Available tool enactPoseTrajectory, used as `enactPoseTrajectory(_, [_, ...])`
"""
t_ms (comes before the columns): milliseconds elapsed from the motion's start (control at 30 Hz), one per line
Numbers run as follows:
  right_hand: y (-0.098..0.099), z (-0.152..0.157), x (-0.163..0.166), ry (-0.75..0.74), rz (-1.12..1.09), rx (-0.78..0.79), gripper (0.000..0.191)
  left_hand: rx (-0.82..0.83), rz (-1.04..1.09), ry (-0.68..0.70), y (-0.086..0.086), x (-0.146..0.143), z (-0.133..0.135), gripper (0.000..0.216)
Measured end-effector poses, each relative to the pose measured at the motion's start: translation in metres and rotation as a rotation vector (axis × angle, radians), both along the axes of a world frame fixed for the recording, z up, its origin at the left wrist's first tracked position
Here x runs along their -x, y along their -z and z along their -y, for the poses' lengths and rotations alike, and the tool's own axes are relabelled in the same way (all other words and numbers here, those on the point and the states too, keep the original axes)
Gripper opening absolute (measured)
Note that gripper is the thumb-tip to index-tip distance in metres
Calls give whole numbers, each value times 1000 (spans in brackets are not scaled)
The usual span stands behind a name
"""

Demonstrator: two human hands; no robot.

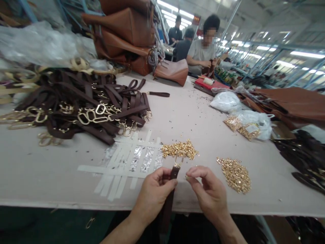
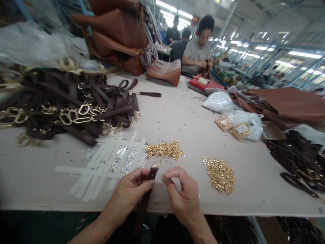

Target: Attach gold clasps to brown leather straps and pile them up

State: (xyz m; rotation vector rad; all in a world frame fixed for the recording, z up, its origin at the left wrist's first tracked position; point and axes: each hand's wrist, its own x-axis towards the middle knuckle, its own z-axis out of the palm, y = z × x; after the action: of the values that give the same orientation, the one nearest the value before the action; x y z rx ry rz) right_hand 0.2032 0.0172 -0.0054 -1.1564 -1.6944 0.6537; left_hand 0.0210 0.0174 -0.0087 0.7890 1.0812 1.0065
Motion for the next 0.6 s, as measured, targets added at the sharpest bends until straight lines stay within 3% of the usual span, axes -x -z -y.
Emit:
enactPoseTrajectory(133, [8, 12, 34, 8, 1, 15, 16, -69, 6, -3, 4, 1, 4, 12])
enactPoseTrajectory(467, [12, 16, 42, 127, 3, 15, 11, -184, -57, -26, 8, -1, 9, 9])
enactPoseTrajectory(600, [16, 18, 45, 164, -125, 104, 6, -308, -220, -63, 6, 1, 13, 13])
